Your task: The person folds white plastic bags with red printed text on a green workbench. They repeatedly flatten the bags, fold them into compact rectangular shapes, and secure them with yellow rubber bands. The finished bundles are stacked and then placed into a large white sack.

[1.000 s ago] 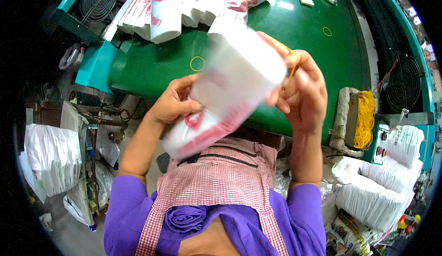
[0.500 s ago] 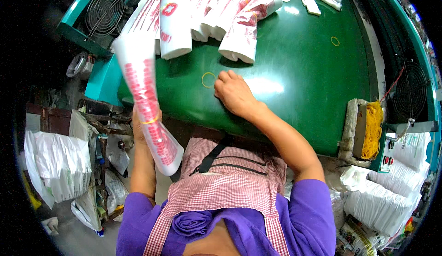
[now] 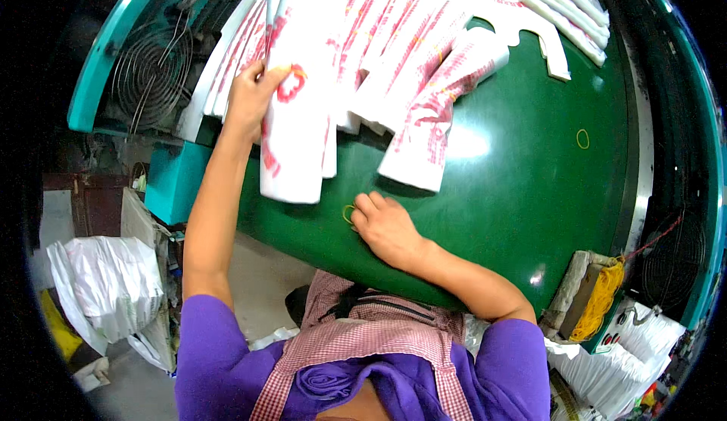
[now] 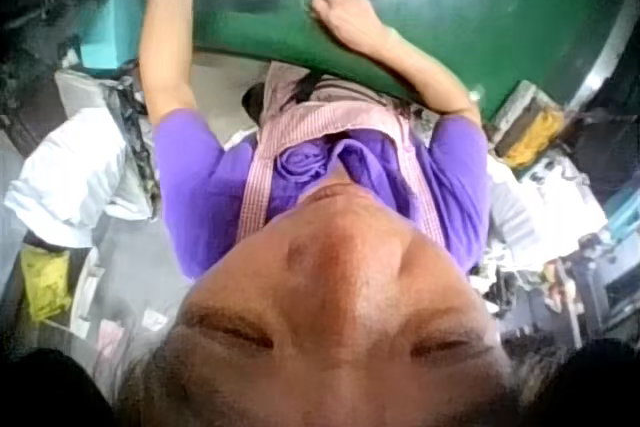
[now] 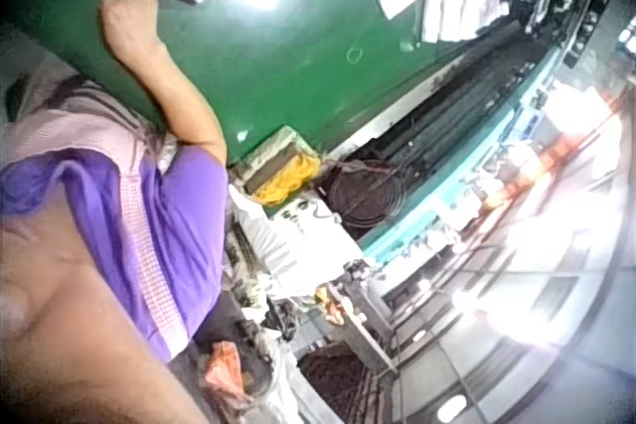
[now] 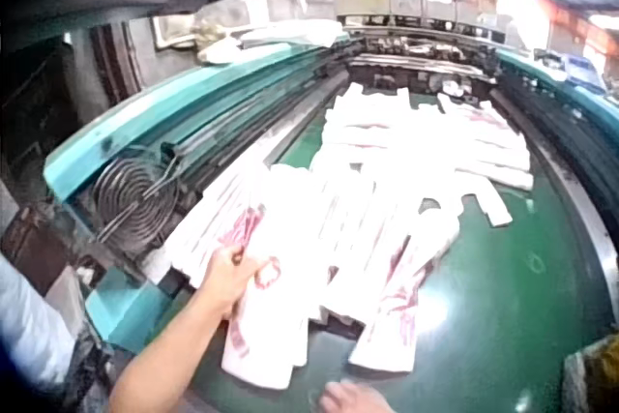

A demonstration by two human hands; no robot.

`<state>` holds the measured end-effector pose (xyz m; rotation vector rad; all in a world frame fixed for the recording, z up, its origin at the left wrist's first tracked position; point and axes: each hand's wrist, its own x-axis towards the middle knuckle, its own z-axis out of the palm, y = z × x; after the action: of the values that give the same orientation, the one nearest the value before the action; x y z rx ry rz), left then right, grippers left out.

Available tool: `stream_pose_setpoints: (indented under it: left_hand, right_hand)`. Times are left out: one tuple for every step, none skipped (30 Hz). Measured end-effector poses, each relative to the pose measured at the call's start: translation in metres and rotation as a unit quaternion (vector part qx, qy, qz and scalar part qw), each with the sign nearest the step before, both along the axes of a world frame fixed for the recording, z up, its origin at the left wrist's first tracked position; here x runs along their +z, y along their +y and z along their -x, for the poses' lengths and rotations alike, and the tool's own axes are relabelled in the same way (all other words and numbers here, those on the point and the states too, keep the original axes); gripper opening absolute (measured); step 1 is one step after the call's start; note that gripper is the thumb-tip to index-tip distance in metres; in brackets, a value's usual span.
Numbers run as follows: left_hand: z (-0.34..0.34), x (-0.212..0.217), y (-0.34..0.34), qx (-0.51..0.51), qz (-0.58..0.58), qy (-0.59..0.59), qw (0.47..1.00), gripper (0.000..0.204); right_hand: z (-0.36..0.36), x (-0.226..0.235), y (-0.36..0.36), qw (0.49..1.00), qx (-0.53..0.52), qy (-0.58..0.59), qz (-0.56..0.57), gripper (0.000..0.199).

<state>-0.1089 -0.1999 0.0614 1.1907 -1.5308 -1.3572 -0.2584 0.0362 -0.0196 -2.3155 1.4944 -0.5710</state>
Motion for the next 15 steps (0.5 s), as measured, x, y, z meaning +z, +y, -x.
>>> stream_pose_setpoints:
  left_hand:
    - [-0.005, 0.0, 0.001, -0.015, 0.016, -0.025, 0.999, 0.033]
    - [-0.011, -0.01, -0.003, -0.019, 0.061, -0.064, 0.996, 0.031]
    - [-0.01, -0.002, 0.008, -0.009, 0.049, -0.027, 0.998, 0.029]
    - [-0.02, -0.004, 0.014, -0.001, 0.022, 0.008, 1.0, 0.029]
    - [-0.026, -0.007, 0.019, 0.004, -0.007, 0.047, 0.999, 0.029]
    - [-0.029, 0.004, 0.031, -0.002, -0.053, 0.098, 0.994, 0.03]
    - [-0.033, 0.017, 0.045, -0.008, -0.1, 0.146, 0.984, 0.03]
    - [-0.037, 0.023, 0.056, -0.012, -0.119, 0.178, 0.977, 0.03]
    - [-0.035, 0.031, 0.066, -0.021, -0.136, 0.211, 0.968, 0.03]
    - [-0.027, 0.043, 0.077, -0.028, -0.155, 0.211, 0.965, 0.028]
    - [-0.019, 0.045, 0.085, -0.051, -0.2, 0.213, 0.955, 0.027]
    - [-0.003, 0.047, 0.094, -0.103, -0.26, 0.239, 0.93, 0.025]
    - [0.026, 0.047, 0.108, -0.084, -0.265, 0.243, 0.929, 0.025]
    - [0.054, 0.032, 0.116, -0.139, -0.288, 0.272, 0.908, 0.025]
    - [0.085, 0.033, 0.125, -0.182, -0.294, 0.275, 0.897, 0.031]
  right_hand:
    - [0.002, 0.004, 0.003, 1.0, 0.011, 0.008, -0.01, 0.022]
    - [0.013, 0.005, 0.005, 0.999, 0.014, -0.004, -0.03, 0.02]
    - [0.029, 0.01, 0.013, 0.999, 0.011, -0.016, -0.05, 0.018]
    - [0.044, 0.017, 0.023, 0.995, -0.06, -0.064, -0.041, 0.016]
    - [0.067, 0.026, 0.035, 0.98, -0.145, -0.066, -0.119, 0.013]
    - [0.097, 0.04, 0.044, 0.976, -0.186, -0.079, -0.085, 0.013]
    - [0.129, 0.052, 0.057, 0.955, -0.265, -0.081, -0.106, 0.015]
    - [0.169, 0.062, 0.068, 0.939, -0.333, -0.036, -0.077, 0.021]
    - [0.196, 0.074, 0.072, 0.915, -0.401, 0.01, -0.044, 0.028]
    - [0.201, 0.091, 0.066, 0.899, -0.435, 0.048, 0.017, 0.038]
    - [0.204, 0.111, 0.061, 0.877, -0.467, 0.085, 0.077, 0.047]
    - [0.19, 0.133, 0.05, 0.866, -0.457, -0.199, -0.049, 0.075]
    - [0.168, 0.138, 0.04, 0.809, -0.357, -0.46, -0.083, 0.099]
    - [0.139, 0.152, 0.03, 0.739, -0.285, -0.59, -0.154, 0.115]
    - [0.117, 0.149, 0.024, 0.714, -0.235, -0.642, -0.154, 0.11]
